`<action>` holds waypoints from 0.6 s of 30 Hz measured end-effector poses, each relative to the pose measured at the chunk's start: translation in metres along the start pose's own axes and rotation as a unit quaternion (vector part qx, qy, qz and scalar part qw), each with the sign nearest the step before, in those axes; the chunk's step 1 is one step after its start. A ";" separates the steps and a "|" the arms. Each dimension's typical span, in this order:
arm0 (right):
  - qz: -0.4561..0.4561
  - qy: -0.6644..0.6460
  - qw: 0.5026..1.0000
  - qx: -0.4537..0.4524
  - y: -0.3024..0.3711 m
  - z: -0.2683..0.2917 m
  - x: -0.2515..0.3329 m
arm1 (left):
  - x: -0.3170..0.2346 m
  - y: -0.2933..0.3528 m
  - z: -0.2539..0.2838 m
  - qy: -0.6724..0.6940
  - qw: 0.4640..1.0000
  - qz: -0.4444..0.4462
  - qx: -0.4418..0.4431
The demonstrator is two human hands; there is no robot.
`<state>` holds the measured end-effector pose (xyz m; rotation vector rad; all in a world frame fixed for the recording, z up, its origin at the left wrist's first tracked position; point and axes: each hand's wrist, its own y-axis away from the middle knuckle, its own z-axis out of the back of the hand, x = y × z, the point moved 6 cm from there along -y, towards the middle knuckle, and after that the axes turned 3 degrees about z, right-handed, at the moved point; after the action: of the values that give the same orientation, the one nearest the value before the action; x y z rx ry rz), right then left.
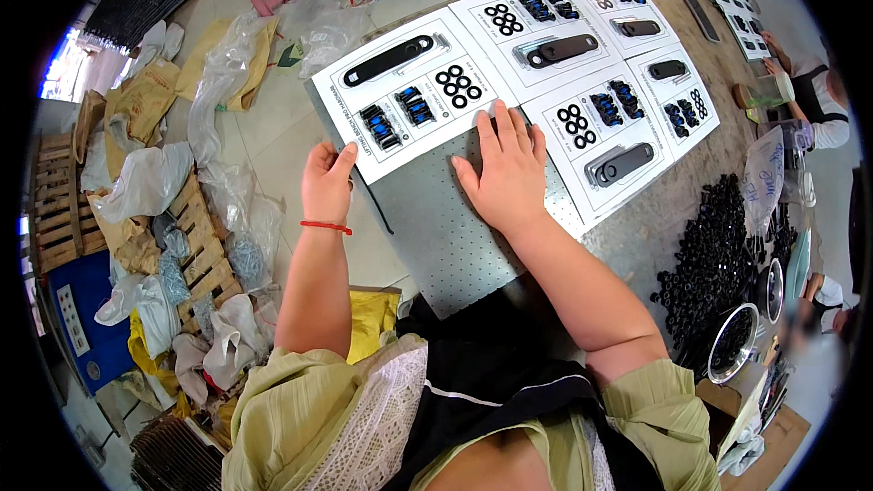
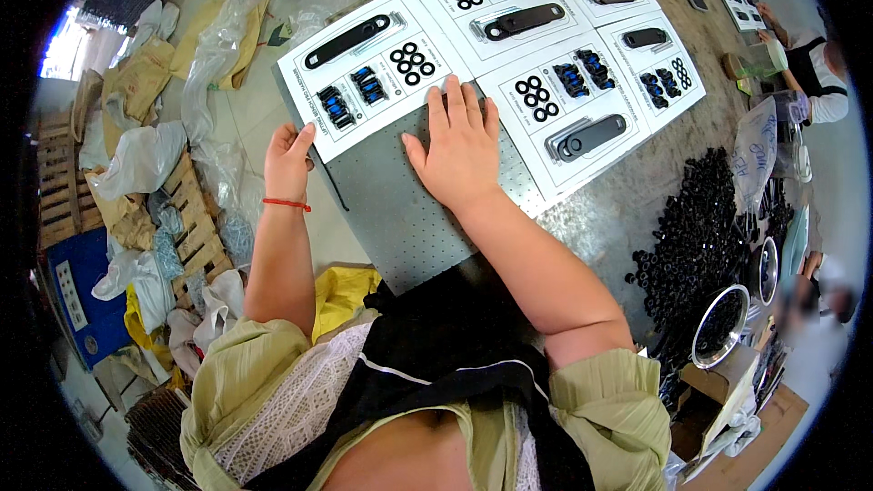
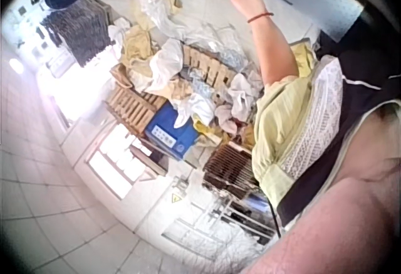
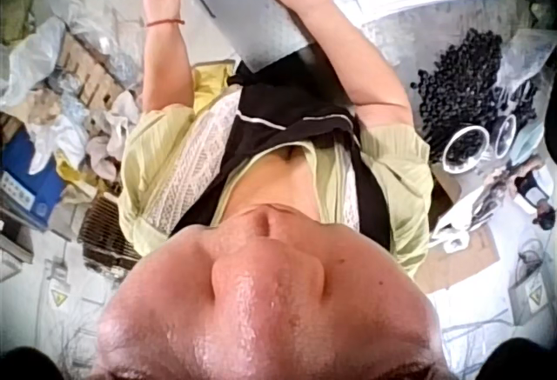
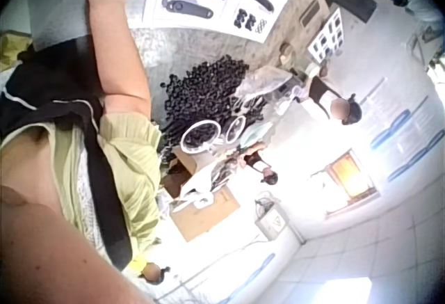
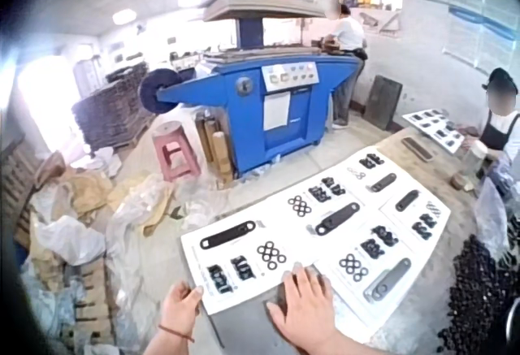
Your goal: The person assembles door lock hardware onto white cardboard backings. They place black handles, blue cylinders, and black rings into designated slots, then stack the completed backings on the table.
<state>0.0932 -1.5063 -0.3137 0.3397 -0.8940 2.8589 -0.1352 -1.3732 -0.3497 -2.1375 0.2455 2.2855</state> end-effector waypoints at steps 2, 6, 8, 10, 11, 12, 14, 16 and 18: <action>-0.006 0.000 1.000 0.003 0.002 0.000 0.001 | 0.000 0.001 0.001 0.001 1.000 0.001 0.005; -0.005 -0.020 1.000 -0.003 0.003 0.004 0.002 | 0.004 -0.001 0.001 -0.016 1.000 0.009 -0.021; -0.015 -0.052 0.998 -0.023 0.007 0.012 -0.011 | 0.006 -0.007 -0.006 -0.059 0.998 0.006 -0.032; 0.001 -0.102 0.992 -0.069 0.019 0.038 -0.018 | 0.000 -0.016 0.006 -0.241 0.969 -0.021 -0.051; 0.023 -0.117 0.991 -0.068 0.025 0.060 -0.011 | 0.005 -0.029 0.040 -0.277 0.951 -0.092 -0.101; 0.041 -0.124 0.989 -0.065 0.035 0.086 -0.011 | -0.013 -0.014 0.046 -0.341 0.922 -0.129 -0.130; 0.050 -0.070 0.990 -0.116 0.069 0.159 -0.033 | -0.041 0.005 0.025 -0.214 0.957 -0.169 -0.103; -0.038 0.015 0.985 -0.165 0.124 0.243 -0.060 | -0.068 0.051 -0.017 -0.082 0.978 -0.184 0.063; -0.262 -0.023 0.951 -0.163 0.233 0.322 -0.105 | -0.064 0.148 -0.109 -0.061 0.954 -0.146 0.253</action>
<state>0.2078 -1.8874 -0.2097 0.5146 -1.0702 2.1882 -0.0380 -1.5250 -0.2759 -1.6491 0.4273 1.9174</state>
